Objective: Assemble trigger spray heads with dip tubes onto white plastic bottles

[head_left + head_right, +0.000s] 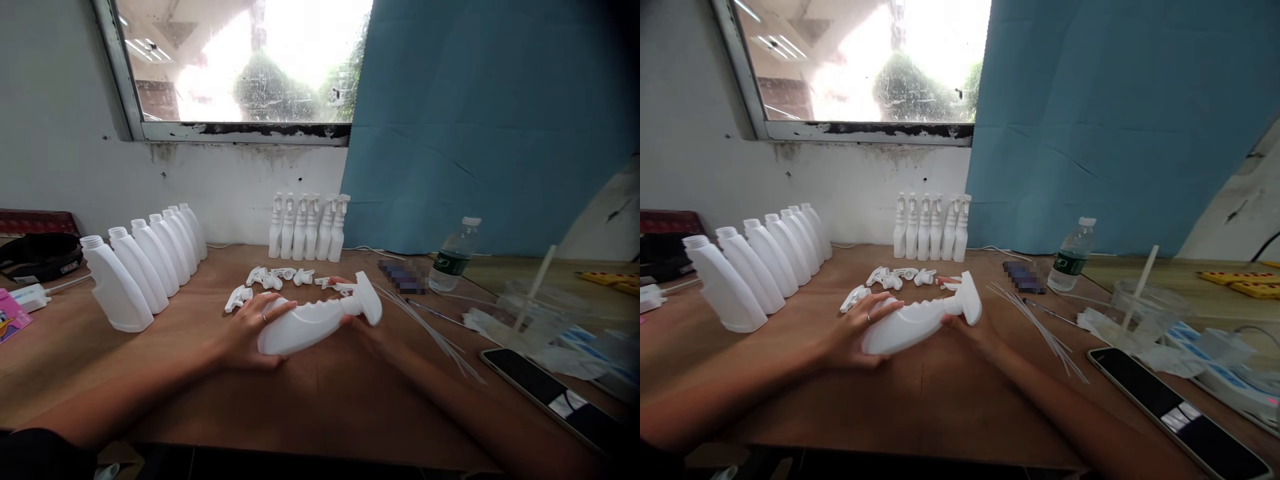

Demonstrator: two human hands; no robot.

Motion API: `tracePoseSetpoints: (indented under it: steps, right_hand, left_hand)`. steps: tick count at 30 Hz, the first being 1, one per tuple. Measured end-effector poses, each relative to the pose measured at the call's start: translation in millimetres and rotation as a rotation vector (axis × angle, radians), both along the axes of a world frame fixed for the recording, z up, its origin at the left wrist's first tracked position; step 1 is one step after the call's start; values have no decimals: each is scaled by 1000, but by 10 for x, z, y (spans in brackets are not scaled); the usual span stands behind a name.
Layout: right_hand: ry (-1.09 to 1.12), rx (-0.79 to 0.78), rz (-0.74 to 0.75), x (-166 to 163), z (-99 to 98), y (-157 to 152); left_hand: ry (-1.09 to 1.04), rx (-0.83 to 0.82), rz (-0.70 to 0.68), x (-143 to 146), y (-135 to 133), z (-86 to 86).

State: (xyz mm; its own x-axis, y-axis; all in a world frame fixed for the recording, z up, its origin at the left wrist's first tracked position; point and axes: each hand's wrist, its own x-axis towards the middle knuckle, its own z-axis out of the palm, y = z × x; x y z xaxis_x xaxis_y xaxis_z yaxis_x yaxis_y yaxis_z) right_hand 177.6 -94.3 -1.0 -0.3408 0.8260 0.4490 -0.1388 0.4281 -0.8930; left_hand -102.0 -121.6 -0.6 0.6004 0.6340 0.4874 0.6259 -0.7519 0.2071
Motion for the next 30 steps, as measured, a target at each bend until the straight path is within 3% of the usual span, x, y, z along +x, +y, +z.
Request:
tracePoseSetpoints:
  steps: [8, 16, 19, 22, 24, 26, 28, 30]
  right_hand:
    - [-2, -26, 52, 1, 89, -26]
    - [-15, -32, 75, 55, 25, 11]
    - [24, -66, 110, 55, 110, -12]
    - [-3, -88, 128, 73, 230, -43]
    - [-23, -76, 126, 89, 282, -50]
    - [-37, -47, 138, 99, 300, -35]
    - [-48, -6, 140, 106, 290, 2]
    - [-97, 61, 91, 124, 261, 56]
  left_hand:
    - [-9, 6, 11, 23, -28, -7]
    - [-40, -8, -34, 27, -54, 6]
    - [-202, -234, -90, 20, -27, 58]
    - [-423, -690, -151, -21, 38, 166]
    - [-390, -1021, -253, -71, 75, 255]
    - [-301, -1224, -351, -126, 101, 333]
    - [-348, -1235, -349, -172, 141, 378]
    - [-553, -1083, -261, -203, 237, 391]
